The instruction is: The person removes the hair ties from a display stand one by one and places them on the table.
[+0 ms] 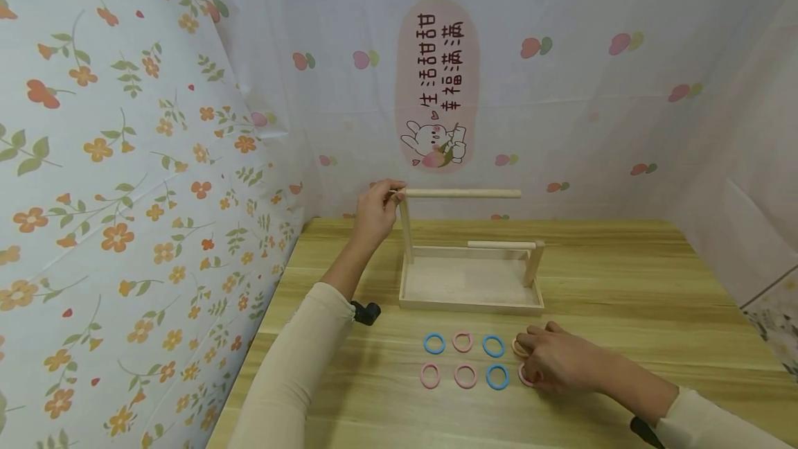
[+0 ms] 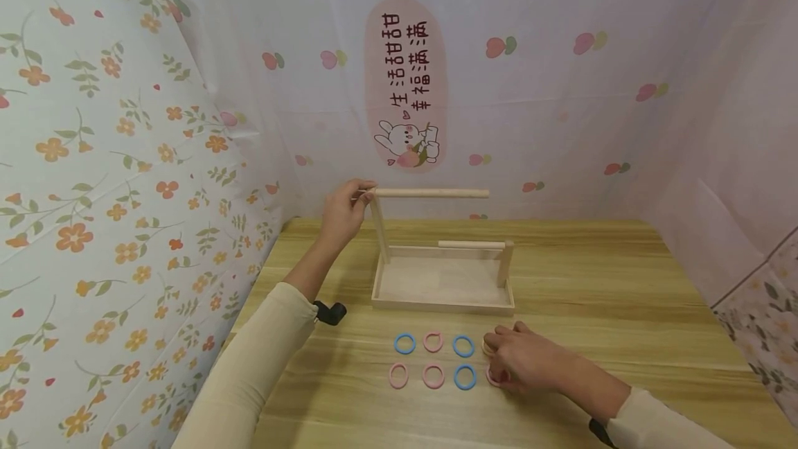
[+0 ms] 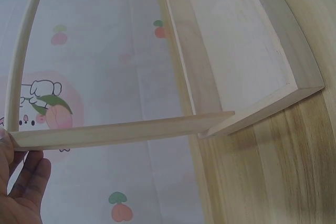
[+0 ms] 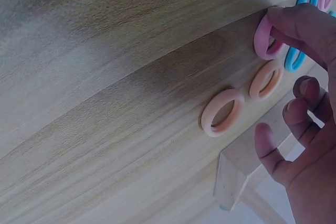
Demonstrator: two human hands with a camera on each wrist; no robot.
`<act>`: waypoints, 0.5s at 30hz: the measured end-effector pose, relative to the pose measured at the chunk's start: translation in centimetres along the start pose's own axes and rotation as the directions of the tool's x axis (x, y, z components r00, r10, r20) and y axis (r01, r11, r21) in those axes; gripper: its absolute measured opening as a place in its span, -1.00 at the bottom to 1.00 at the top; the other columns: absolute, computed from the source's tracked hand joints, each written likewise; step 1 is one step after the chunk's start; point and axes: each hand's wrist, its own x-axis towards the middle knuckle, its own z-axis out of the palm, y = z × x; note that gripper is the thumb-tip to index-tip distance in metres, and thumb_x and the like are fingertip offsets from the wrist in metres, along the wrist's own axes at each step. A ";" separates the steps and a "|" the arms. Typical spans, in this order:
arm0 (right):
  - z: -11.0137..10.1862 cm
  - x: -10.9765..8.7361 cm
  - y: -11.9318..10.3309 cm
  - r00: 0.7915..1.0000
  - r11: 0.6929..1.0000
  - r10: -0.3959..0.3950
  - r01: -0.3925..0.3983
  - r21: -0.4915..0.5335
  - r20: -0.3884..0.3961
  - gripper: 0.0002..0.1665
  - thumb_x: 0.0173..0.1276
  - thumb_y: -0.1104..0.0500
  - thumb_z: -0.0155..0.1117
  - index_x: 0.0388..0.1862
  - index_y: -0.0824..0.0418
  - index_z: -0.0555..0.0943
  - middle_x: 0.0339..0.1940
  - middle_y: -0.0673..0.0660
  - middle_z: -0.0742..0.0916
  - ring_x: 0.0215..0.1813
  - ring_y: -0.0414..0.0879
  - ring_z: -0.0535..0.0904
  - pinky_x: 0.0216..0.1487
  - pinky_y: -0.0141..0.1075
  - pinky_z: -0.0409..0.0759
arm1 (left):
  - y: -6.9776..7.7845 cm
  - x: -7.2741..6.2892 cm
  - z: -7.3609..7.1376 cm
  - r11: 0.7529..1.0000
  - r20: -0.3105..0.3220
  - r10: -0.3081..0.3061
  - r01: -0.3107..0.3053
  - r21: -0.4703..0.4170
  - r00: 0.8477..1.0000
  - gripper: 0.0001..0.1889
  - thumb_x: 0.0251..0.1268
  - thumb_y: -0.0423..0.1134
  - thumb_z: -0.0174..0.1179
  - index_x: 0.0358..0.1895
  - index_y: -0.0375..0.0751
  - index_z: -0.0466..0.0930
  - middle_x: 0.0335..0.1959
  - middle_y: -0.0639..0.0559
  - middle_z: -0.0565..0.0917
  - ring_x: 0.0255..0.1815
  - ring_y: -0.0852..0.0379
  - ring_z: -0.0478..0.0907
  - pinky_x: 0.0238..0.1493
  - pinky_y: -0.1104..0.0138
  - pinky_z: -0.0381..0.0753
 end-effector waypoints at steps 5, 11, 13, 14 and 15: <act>0.0 -0.1 -0.1 1.000 1.000 0.011 -0.011 -0.010 0.001 -0.57 0.21 -0.05 0.77 -0.58 -0.34 0.61 -0.27 -0.30 0.43 -0.22 -0.38 0.25 -0.25 -0.42 0.14 | 0.0 0.1 0.1 1.000 0.008 -0.012 0.012 0.011 1.000 -0.71 0.63 -0.21 0.28 0.20 -0.30 0.77 0.07 -0.20 0.84 0.05 -0.17 0.85 -0.04 0.04 0.85; -0.2 -0.4 -0.1 1.000 1.000 0.009 -0.009 -0.021 0.000 -0.62 0.13 -0.09 0.80 -0.55 -0.36 0.65 -0.27 -0.30 0.45 -0.22 -0.36 0.26 -0.26 -0.42 0.15 | 0.1 0.0 0.3 1.000 0.009 -0.015 0.015 -0.004 1.000 -0.74 0.62 -0.27 0.30 0.19 -0.31 0.77 0.05 -0.22 0.84 0.00 -0.19 0.85 -0.05 0.03 0.85; -0.3 -0.4 -0.1 1.000 1.000 0.015 -0.015 -0.023 0.007 -0.61 0.12 -0.11 0.80 -0.55 -0.36 0.65 -0.27 -0.30 0.45 -0.21 -0.36 0.27 -0.26 -0.42 0.16 | 0.1 0.0 0.3 1.000 0.011 -0.017 0.017 -0.006 1.000 -0.74 0.62 -0.28 0.31 0.19 -0.31 0.77 0.05 -0.22 0.84 0.01 -0.18 0.85 -0.06 0.03 0.85; -0.3 -0.4 -0.1 1.000 1.000 0.018 -0.018 -0.025 0.011 -0.61 0.12 -0.12 0.80 -0.55 -0.36 0.64 -0.27 -0.30 0.45 -0.21 -0.36 0.27 -0.26 -0.41 0.17 | 0.0 0.0 0.3 1.000 0.012 -0.017 0.017 -0.005 1.000 -0.74 0.62 -0.27 0.30 0.19 -0.31 0.77 0.05 -0.22 0.84 0.01 -0.18 0.85 -0.07 0.04 0.85; -0.4 -0.4 -0.1 1.000 0.999 0.020 -0.020 -0.030 0.009 -0.61 0.13 -0.12 0.79 -0.56 -0.35 0.63 -0.27 -0.30 0.44 -0.20 -0.36 0.28 -0.26 -0.41 0.17 | 0.0 0.0 0.3 1.000 0.012 -0.016 0.016 -0.001 1.000 -0.74 0.62 -0.27 0.30 0.19 -0.31 0.77 0.06 -0.22 0.84 0.02 -0.17 0.86 -0.06 0.05 0.85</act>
